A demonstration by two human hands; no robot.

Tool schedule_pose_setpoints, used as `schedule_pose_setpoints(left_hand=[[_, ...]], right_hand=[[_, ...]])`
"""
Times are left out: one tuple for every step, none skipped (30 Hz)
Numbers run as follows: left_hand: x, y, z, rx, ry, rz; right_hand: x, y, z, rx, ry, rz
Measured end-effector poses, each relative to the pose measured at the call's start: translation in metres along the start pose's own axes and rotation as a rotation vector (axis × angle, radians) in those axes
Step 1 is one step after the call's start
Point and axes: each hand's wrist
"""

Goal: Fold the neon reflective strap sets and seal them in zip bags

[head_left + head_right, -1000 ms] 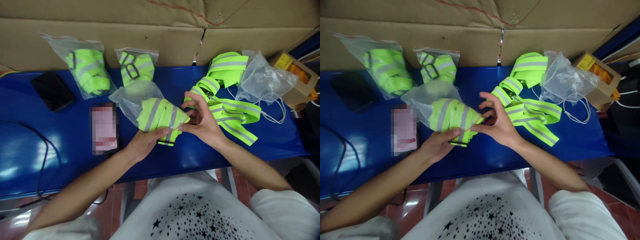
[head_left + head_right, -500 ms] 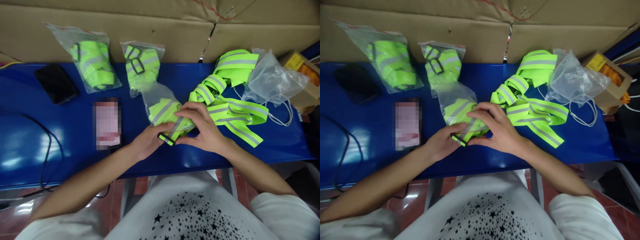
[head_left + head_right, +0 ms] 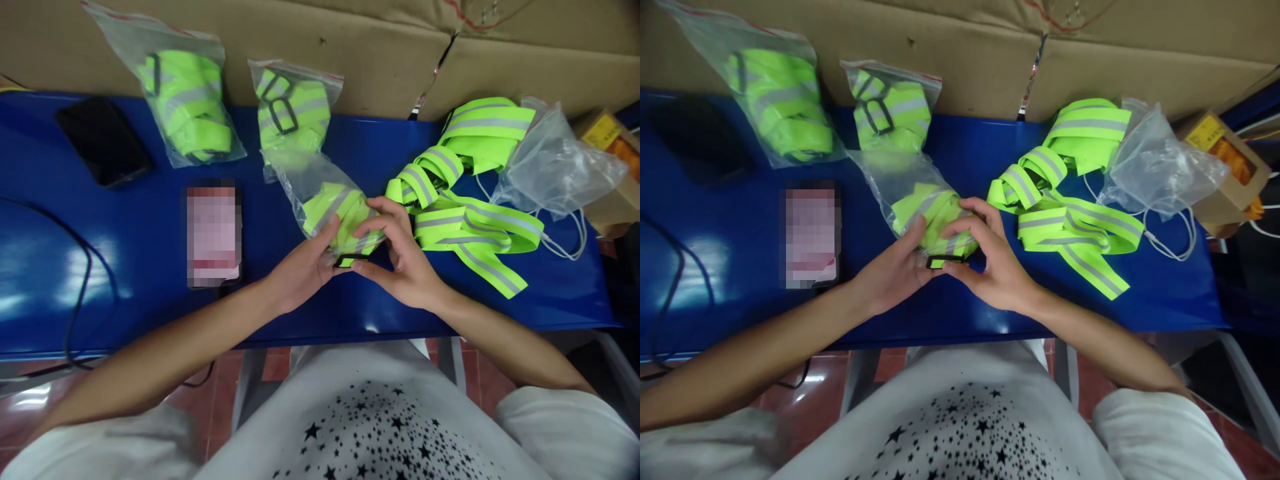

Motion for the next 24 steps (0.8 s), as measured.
schedule_pose_setpoints(left_hand=[[0.000, 0.000, 0.000, 0.006, -0.006, 0.005], [0.001, 0.000, 0.000, 0.011, -0.012, 0.008], [0.000, 0.000, 0.000, 0.012, -0.017, 0.011], [0.000, 0.000, 0.000, 0.013, -0.024, 0.016], [-0.001, 0.000, 0.000, 0.013, -0.031, 0.022], [-0.001, 0.000, 0.001, 0.013, -0.040, 0.028], [-0.002, -0.001, 0.001, 0.012, -0.048, 0.035], [-0.003, -0.001, 0.001, 0.012, -0.054, 0.041], [-0.003, -0.001, 0.001, 0.011, -0.056, 0.043], [-0.004, -0.001, 0.001, 0.010, -0.056, 0.040], [-0.004, -0.001, 0.001, 0.011, -0.058, 0.033], [-0.003, -0.001, 0.002, 0.014, -0.064, 0.028], [-0.003, -0.001, 0.002, 0.019, -0.077, 0.022], [-0.002, -0.001, 0.003, 0.025, -0.097, 0.020], [-0.002, -0.001, 0.005, 0.032, -0.121, 0.021], [-0.001, -0.001, 0.006, 0.037, -0.142, 0.023], [-0.001, -0.001, 0.008, 0.041, -0.158, 0.025], [0.000, -0.001, 0.010, 0.043, -0.167, 0.027], [0.000, -0.001, 0.011, 0.043, -0.170, 0.029], [0.000, -0.001, 0.013, 0.042, -0.170, 0.030], [0.000, -0.001, 0.014, 0.040, -0.172, 0.030], [0.000, 0.000, 0.015, 0.035, -0.177, 0.029], [0.001, 0.000, 0.015, 0.024, -0.182, 0.029], [0.001, 0.001, 0.015, 0.008, -0.184, 0.033]], right_hand=[[0.000, 0.000, -0.001, 0.014, -0.016, 0.000], [-0.001, 0.000, -0.002, 0.024, -0.028, 0.001], [-0.001, 0.000, -0.001, 0.028, -0.035, 0.001], [-0.002, 0.000, -0.001, 0.027, -0.037, 0.000], [-0.002, 0.001, 0.000, 0.025, -0.034, -0.002], [-0.002, 0.001, 0.000, 0.023, -0.026, -0.006], [-0.002, 0.001, 0.001, 0.017, -0.012, -0.009], [-0.003, 0.001, 0.002, 0.007, 0.008, -0.009], [-0.003, 0.002, 0.003, -0.007, 0.032, -0.005], [-0.002, 0.002, 0.004, -0.022, 0.058, 0.003], [-0.002, 0.002, 0.004, -0.037, 0.082, 0.010], [-0.002, 0.002, 0.005, -0.046, 0.100, 0.012], [-0.001, 0.002, 0.005, -0.045, 0.112, 0.001], [0.000, 0.002, 0.006, -0.035, 0.119, -0.020], [0.002, 0.002, 0.006, -0.025, 0.126, -0.046], [0.003, 0.002, 0.006, -0.018, 0.134, -0.073], [0.004, 0.002, 0.006, -0.021, 0.147, -0.097], [0.005, 0.002, 0.005, -0.041, 0.164, -0.117], [0.006, 0.003, 0.004, -0.077, 0.188, -0.131], [0.007, 0.003, 0.003, -0.122, 0.218, -0.138], [0.006, 0.002, 0.002, -0.167, 0.251, -0.145], [0.005, 0.002, 0.001, -0.205, 0.285, -0.152], [0.004, 0.001, -0.001, -0.231, 0.317, -0.157], [0.001, 0.000, -0.002, -0.250, 0.345, -0.159]])
Point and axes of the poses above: each hand's wrist, its own y-axis away from the middle knuckle, its own x-axis out of the palm, z = x × y, and after that the axes turned 9 degrees about -x, right-handed
